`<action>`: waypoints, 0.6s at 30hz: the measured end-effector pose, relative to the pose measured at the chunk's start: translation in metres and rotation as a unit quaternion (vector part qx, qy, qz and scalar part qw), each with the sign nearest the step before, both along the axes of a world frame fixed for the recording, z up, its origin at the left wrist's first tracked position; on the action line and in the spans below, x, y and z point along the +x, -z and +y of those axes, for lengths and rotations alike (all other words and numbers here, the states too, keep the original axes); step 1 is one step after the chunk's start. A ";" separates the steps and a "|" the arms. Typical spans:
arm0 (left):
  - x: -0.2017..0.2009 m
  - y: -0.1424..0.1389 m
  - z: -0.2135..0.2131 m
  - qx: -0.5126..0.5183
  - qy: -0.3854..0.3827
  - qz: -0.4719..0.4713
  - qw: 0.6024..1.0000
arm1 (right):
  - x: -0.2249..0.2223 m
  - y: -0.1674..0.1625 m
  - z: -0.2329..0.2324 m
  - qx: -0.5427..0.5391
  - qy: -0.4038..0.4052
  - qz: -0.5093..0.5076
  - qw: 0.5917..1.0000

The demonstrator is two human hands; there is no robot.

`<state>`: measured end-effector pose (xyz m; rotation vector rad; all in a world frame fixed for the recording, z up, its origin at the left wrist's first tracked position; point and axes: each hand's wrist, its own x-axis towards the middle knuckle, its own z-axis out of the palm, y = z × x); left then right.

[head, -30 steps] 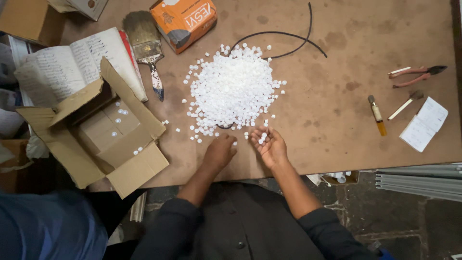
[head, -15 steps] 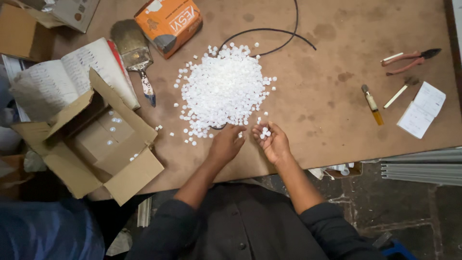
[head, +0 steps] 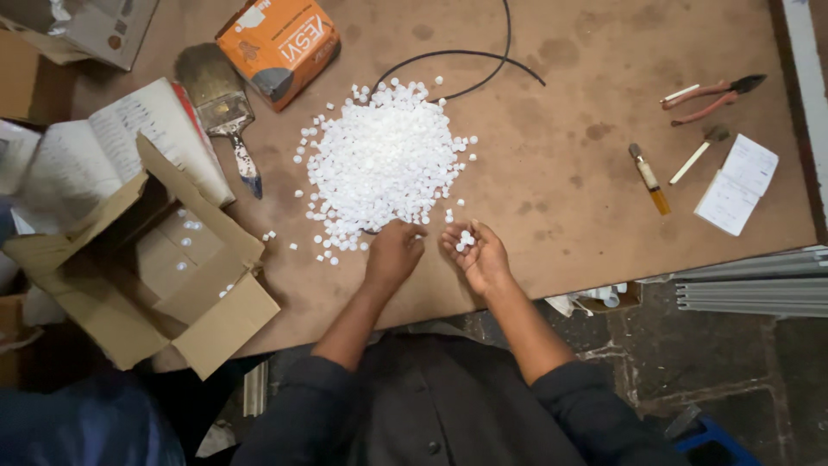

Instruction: The person repeatedly picks small white plastic caps from a pile on a workbench and places them into a cardboard box. The person uses both hands to gather and transfer the caps, occasionally adjusting the pile. The task continues throughout the clip without a visible final state.

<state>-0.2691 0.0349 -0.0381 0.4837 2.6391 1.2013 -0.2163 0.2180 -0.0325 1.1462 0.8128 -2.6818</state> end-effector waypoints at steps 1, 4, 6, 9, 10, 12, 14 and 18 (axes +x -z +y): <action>-0.002 -0.005 0.002 0.025 0.001 0.002 1.000 | -0.002 0.000 -0.001 -0.005 0.002 0.002 1.000; -0.007 -0.019 0.010 0.152 -0.012 -0.101 0.983 | -0.009 0.001 -0.005 -0.021 -0.005 0.014 1.000; -0.007 -0.026 0.013 0.215 -0.005 -0.203 0.955 | -0.013 0.002 -0.007 -0.032 -0.024 0.033 0.999; -0.006 -0.024 0.006 0.171 -0.015 -0.116 0.978 | -0.014 0.003 -0.006 -0.077 -0.012 0.059 0.995; -0.007 -0.020 0.001 0.133 -0.021 -0.045 0.990 | -0.015 0.004 -0.005 -0.067 -0.009 0.055 0.996; -0.003 -0.009 -0.008 0.036 0.021 -0.018 0.999 | -0.014 0.004 -0.003 -0.044 -0.001 0.047 0.998; 0.004 0.004 -0.015 -0.044 0.064 0.002 0.997 | -0.009 0.003 0.000 -0.025 -0.004 0.024 0.999; 0.006 0.013 -0.009 -0.111 0.083 -0.010 0.990 | -0.002 0.000 0.003 -0.006 0.003 -0.012 1.000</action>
